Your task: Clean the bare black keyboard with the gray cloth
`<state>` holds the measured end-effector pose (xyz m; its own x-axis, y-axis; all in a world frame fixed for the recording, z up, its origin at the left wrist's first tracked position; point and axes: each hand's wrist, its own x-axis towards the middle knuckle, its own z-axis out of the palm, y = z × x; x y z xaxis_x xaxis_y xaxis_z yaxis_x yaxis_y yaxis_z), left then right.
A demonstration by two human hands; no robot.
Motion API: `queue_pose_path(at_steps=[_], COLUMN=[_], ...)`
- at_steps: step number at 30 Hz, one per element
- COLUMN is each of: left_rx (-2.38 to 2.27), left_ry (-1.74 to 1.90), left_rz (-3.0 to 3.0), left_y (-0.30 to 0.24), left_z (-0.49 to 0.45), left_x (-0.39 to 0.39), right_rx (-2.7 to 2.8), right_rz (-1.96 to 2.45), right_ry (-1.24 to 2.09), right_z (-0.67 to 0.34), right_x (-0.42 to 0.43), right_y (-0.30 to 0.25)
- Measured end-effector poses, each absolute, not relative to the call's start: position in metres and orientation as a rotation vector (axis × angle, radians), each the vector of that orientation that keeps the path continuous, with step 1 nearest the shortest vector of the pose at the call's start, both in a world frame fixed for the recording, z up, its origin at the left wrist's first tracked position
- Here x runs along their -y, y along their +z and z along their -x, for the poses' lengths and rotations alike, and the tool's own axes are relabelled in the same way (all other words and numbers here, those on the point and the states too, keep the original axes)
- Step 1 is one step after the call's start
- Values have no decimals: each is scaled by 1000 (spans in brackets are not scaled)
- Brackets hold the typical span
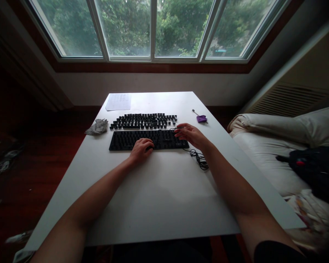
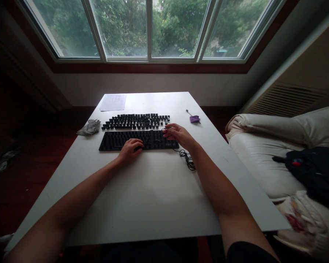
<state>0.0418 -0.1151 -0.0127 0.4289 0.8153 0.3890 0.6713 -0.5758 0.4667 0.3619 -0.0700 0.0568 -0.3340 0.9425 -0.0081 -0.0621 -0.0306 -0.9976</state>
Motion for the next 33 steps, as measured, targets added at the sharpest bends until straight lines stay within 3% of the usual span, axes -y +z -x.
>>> queue_pose_path(at_steps=[16,26,33], left_rx=[-1309,-1302,-1295], left_ry=[849,861,862], left_rz=[-2441,-2461,-2469], left_y=[-13,-14,-15], left_z=[-43,-43,-42], left_x=[114,115,114], right_rx=[1250,1406,1675], right_rz=[1076,1159,1121], right_ry=[1408,1172,1193], right_z=[-357,-355,-369], right_x=[68,67,66], right_y=[54,49,57])
